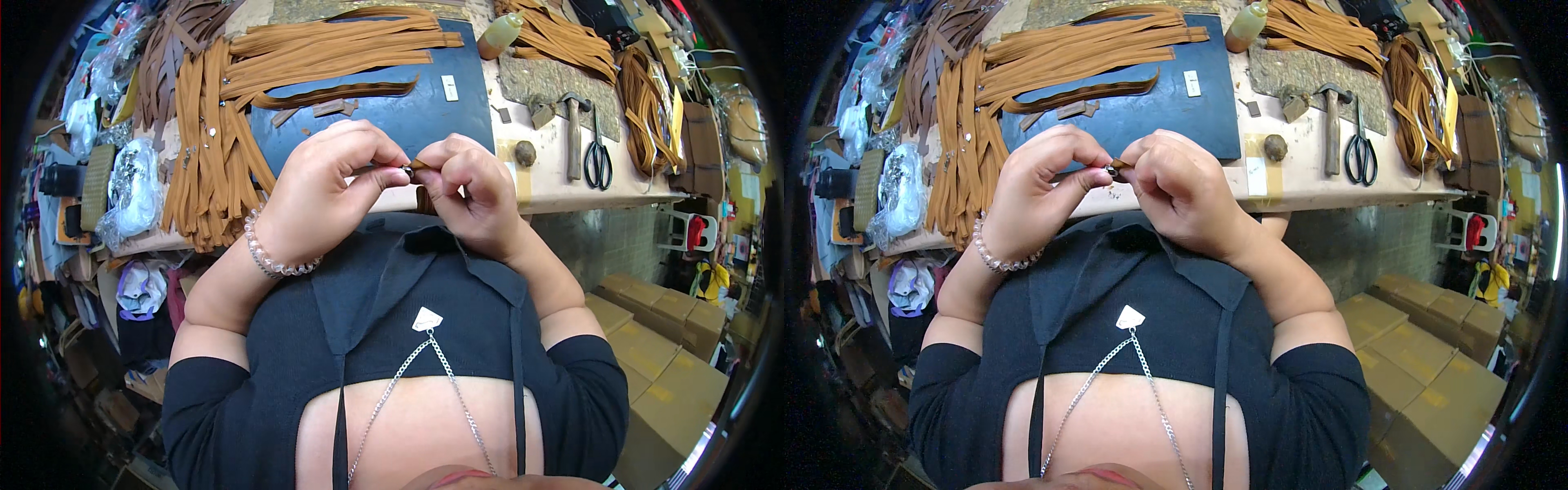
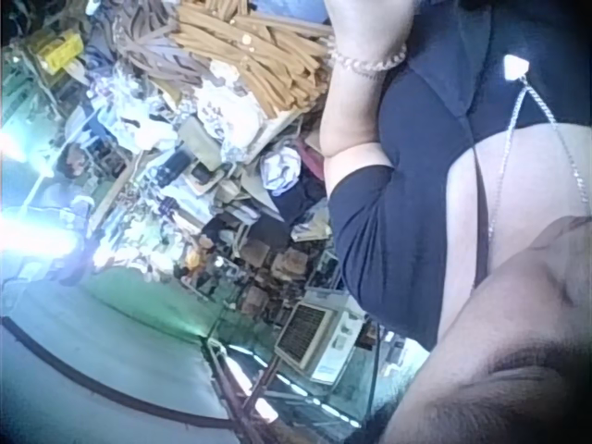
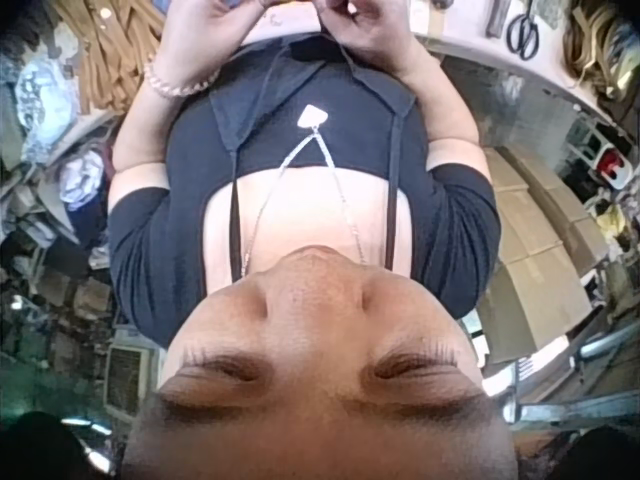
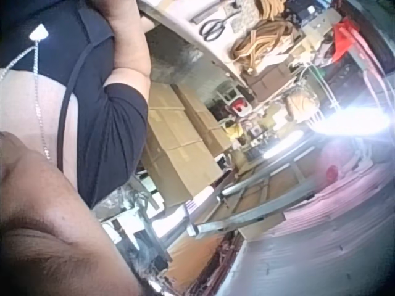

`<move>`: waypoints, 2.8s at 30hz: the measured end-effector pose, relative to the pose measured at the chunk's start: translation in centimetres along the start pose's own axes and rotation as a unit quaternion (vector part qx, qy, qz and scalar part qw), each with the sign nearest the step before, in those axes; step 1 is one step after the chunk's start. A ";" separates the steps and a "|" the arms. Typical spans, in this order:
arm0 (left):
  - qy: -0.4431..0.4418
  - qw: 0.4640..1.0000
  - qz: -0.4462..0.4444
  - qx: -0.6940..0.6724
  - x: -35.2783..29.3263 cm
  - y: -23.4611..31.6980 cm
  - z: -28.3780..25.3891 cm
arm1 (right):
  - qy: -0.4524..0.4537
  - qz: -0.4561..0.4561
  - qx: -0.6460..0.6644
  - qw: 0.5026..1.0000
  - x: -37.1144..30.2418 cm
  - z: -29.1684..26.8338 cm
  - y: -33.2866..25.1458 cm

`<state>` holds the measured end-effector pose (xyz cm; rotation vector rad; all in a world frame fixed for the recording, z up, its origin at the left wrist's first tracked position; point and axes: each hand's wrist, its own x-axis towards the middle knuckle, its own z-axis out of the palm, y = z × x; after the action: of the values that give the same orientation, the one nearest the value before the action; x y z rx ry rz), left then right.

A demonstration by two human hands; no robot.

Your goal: The person assembles leather components by hand, using scissors to trim pieces and applying adhesive from a bottle to join multiple leather strips together at a workshop table.

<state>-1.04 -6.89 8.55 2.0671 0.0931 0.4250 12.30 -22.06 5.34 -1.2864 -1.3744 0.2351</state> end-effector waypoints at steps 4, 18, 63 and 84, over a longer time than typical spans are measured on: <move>-0.008 1.000 -0.005 0.003 0.1 -0.2 0.0 | 0.007 0.008 -0.004 1.000 -0.1 0.2 0.0; 0.079 0.996 0.006 -0.040 0.2 -1.3 -1.0 | 0.042 0.050 0.055 0.996 -0.2 -0.1 0.5; 0.006 0.892 -0.056 -0.448 -1.2 -2.3 0.4 | -0.012 -0.281 -0.265 0.922 0.2 -2.9 -2.4; 0.007 0.949 -0.110 0.297 -1.8 -13.0 -1.7 | 0.025 0.235 -0.002 0.972 -1.4 -0.5 1.7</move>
<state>-1.93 0.68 -2.20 2.6055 0.5091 0.2923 13.18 -22.74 3.38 -1.5996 -1.0117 0.5187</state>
